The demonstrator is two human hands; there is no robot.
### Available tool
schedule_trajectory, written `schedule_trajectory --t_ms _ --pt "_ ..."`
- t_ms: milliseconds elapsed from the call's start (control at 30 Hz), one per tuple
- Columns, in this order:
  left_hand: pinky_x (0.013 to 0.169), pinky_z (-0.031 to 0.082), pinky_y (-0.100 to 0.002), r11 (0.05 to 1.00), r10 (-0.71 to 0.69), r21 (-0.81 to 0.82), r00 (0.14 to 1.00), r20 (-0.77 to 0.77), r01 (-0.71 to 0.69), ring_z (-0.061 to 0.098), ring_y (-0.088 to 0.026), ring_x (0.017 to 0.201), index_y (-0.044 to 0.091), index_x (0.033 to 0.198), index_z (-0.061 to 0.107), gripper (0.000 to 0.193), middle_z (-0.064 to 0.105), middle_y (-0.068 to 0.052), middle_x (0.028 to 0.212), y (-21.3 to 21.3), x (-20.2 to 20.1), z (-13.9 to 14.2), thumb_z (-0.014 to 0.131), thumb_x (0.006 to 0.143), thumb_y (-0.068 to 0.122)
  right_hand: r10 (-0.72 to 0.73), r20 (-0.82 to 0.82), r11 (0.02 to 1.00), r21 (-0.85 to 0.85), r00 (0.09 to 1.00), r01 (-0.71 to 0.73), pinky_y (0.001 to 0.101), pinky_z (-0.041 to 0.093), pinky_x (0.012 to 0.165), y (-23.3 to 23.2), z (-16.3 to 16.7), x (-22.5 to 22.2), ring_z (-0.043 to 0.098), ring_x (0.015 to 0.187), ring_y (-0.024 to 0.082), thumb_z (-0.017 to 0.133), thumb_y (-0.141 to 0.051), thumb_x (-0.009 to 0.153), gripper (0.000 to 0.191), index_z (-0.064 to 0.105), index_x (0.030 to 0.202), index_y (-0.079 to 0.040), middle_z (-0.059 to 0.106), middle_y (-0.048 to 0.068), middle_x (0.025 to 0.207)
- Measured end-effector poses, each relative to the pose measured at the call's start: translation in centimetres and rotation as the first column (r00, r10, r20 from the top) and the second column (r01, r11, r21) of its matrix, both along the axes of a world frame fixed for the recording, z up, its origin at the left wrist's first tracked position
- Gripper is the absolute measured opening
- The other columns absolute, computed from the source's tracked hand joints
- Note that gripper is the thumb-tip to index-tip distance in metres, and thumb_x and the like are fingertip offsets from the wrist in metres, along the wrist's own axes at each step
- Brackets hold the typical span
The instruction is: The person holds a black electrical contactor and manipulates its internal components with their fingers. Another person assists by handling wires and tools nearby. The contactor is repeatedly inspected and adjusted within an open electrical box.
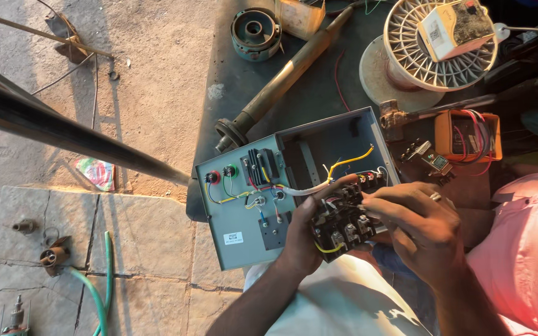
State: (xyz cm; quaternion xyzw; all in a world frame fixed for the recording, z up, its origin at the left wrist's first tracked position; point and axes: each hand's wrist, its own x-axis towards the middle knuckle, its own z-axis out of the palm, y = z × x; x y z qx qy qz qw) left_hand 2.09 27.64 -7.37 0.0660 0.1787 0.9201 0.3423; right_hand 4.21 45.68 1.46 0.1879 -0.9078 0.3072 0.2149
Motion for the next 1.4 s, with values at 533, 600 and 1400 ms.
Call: schedule_trajectory --t_ms 533,600,1400 --pt "0.12 0.042 -0.037 0.925 0.084 -0.311 0.914 -0.398 -0.22 0.053 -0.025 0.138 -0.006 0.162 0.03 0.086 0.053 -0.019 0.149 -1.0 -0.3 2.0 0.049 0.102 0.052 0.053 0.014 0.993 0.103 0.999 -0.054 0.0339 0.051 0.081 0.0 -0.5 -1.5 0.068 0.09 0.021 0.076 -0.003 0.065 0.035 0.076 0.099 -0.013 0.069 0.004 0.098" --pt "0.119 0.042 -0.036 0.91 0.088 -0.334 0.902 -0.423 -0.245 0.054 -0.026 0.137 -0.006 0.162 0.03 0.085 0.055 -0.021 0.147 -0.7 -0.3 2.2 0.049 0.101 0.051 0.066 -0.085 0.968 0.248 0.994 -0.043 0.0385 0.051 0.08 0.3 -0.5 -1.3 0.07 0.089 0.021 0.077 -0.004 0.063 0.037 0.077 0.1 -0.012 0.069 0.003 0.095" --pt "0.112 0.044 -0.039 0.807 0.085 -0.515 0.921 -0.381 -0.288 0.061 -0.031 0.128 -0.003 0.159 0.038 0.101 0.061 -0.027 0.139 1.4 1.0 0.1 0.057 0.086 0.064 0.116 0.128 0.969 -0.233 0.985 -0.084 0.0318 0.053 0.07 1.9 -2.0 0.0 0.067 0.082 0.019 0.078 0.002 0.079 0.023 0.077 0.099 -0.008 0.062 0.005 0.093"
